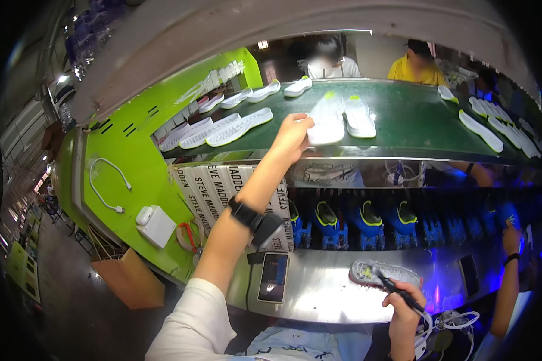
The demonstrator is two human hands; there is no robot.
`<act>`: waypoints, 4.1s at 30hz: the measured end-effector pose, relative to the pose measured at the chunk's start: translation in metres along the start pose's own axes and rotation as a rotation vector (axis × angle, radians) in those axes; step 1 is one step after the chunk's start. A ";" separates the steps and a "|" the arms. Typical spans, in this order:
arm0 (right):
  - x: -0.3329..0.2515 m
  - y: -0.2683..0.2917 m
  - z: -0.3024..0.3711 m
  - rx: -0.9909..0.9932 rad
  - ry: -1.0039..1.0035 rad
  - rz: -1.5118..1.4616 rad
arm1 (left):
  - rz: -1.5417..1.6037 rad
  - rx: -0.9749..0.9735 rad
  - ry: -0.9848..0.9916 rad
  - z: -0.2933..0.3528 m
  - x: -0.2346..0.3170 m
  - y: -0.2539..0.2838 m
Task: The worker uses a brush to apply glue or adhesive to the bottom surface of white shoe soles on an assembly line.
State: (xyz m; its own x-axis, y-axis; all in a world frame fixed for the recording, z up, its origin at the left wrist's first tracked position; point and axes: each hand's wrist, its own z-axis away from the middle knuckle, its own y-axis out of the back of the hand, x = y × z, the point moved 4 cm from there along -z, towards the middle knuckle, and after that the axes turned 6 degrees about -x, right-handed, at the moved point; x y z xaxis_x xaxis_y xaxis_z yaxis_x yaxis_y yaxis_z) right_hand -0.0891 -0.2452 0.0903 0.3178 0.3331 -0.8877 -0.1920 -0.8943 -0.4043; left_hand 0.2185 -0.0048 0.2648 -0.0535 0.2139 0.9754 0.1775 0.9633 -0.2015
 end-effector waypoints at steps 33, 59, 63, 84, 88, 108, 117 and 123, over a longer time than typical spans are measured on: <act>0.044 -0.088 0.029 -0.865 -0.064 0.428 | 0.897 -0.614 0.731 0.222 -0.251 0.000; 0.033 -0.087 0.010 -0.480 0.403 0.920 | 1.481 -0.468 0.576 0.268 -0.284 -0.037; 0.028 -0.095 0.010 -0.495 0.377 0.771 | 1.517 -0.362 0.436 0.252 -0.279 -0.036; 0.022 -0.072 0.009 -0.617 -0.459 0.280 | 1.003 -0.646 0.657 0.207 -0.222 -0.042; 0.024 -0.071 0.010 -0.834 -0.071 0.484 | 0.972 -0.643 0.856 0.206 -0.234 -0.045; -0.007 -0.021 -0.006 -0.739 -0.217 0.502 | -0.021 -0.814 0.952 0.205 -0.196 -0.075; 0.002 0.028 -0.019 -0.548 -0.293 0.757 | -0.087 -0.760 0.790 0.202 -0.213 -0.062; -0.025 -0.046 -0.007 -0.497 0.179 0.489 | 0.894 -0.668 0.616 0.190 -0.212 -0.055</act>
State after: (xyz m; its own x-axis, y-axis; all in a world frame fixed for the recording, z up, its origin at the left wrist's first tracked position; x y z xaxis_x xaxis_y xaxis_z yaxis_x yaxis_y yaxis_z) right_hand -0.0821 -0.2147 0.1325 0.4592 -0.1565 -0.8745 0.0802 -0.9730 0.2162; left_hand 0.0331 -0.0726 0.0521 0.7709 0.4601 0.4404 0.3837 0.2163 -0.8977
